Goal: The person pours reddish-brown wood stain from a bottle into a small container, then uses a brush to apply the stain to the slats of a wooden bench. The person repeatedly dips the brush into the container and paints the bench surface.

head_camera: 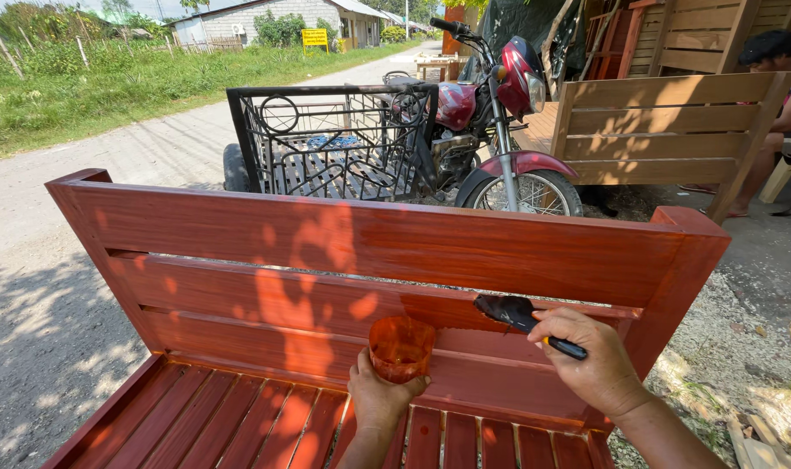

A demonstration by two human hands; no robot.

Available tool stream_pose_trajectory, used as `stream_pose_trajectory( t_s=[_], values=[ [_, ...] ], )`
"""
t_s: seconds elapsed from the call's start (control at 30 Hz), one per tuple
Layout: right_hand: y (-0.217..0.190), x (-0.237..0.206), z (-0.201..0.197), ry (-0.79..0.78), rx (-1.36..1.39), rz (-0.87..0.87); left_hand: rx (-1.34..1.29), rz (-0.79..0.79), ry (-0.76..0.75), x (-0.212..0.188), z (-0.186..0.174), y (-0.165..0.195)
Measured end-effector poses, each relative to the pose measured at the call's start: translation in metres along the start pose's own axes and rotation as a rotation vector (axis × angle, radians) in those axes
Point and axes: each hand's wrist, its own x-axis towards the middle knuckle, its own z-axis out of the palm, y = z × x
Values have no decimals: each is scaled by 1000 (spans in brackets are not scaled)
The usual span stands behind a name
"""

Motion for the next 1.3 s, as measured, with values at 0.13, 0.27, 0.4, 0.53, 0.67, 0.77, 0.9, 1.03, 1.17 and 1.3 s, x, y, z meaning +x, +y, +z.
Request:
stream_pose_trajectory(
  t_s=[0.13,0.27,0.4,0.53,0.67,0.77,0.9,1.03,1.17,1.3],
  values=[
    [-20,14,51,3,55,74,-39,61,169,16,-17,-13],
    [-39,17,100,52,176,12,-149,117,273,27,-33,-24],
    [-40,13,126,88,326,34,-120,163,374,29,-41,-25],
    [-15,0,111,131,391,256,-152,174,335,23,-42,-16],
    [14,-23,73,179,354,454,-263,227,212,7,-22,-2],
    [23,-35,53,195,355,557,-91,179,172,-5,0,10],
    [27,-33,24,241,450,538,-8,138,6,-22,25,28],
    [21,-22,-7,155,489,381,-52,181,-45,-41,38,48],
    [6,-13,-30,-70,376,353,-18,163,-100,-53,33,69],
    [-10,-16,-49,-232,236,348,118,156,-197,-61,25,84]
  ],
)
